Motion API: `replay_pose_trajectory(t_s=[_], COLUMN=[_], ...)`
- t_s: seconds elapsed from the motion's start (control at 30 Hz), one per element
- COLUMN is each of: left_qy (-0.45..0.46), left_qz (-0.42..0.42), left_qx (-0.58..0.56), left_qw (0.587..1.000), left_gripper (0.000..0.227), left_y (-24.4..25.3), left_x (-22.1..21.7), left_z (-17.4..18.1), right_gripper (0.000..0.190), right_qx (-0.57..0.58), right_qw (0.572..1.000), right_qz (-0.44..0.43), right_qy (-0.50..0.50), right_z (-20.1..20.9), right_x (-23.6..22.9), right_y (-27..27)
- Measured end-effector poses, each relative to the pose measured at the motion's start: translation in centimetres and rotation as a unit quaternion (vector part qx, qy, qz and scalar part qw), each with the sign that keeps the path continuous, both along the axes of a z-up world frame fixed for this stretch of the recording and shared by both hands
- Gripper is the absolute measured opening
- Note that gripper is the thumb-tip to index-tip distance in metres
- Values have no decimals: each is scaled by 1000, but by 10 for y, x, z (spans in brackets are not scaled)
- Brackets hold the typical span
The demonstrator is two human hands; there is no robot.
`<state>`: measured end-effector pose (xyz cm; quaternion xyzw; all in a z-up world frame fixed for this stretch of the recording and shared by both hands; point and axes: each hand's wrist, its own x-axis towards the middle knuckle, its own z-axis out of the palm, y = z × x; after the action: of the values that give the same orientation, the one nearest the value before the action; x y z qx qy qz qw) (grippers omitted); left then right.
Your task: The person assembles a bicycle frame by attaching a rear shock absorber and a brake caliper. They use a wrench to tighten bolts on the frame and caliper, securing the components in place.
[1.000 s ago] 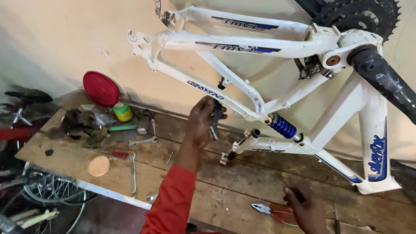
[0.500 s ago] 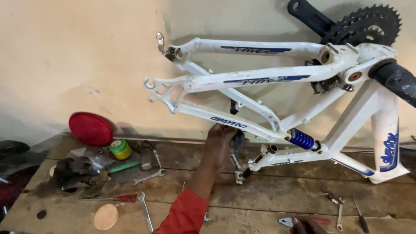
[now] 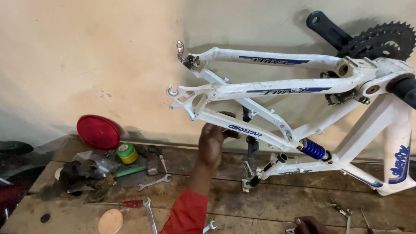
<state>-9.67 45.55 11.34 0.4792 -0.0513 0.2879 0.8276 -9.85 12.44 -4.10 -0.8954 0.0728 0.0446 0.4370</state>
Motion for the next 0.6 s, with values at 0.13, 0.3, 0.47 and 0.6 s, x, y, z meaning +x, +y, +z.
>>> replay_pose_trajectory(t_s=[0.13, 0.3, 0.47, 0.6], left_qy=[-74, 33, 181, 206], left_qz=[3, 5, 1, -35], left_qx=[1, -18, 32, 179], left_qw=[997, 999, 983, 961], left_gripper=[41, 35, 20, 44], left_y=[16, 1, -44, -88], left_x=[-6, 0, 16, 16], left_z=[-4, -24, -85, -75], right_gripper=[20, 21, 22, 22], right_qx=[-34, 84, 110, 82], right_qw=[999, 996, 992, 995], right_qz=[-6, 14, 12, 2], right_qy=[26, 39, 60, 56], right_z=[36, -8, 34, 29], right_x=[-7, 24, 7, 12], right_y=[13, 0, 5, -17])
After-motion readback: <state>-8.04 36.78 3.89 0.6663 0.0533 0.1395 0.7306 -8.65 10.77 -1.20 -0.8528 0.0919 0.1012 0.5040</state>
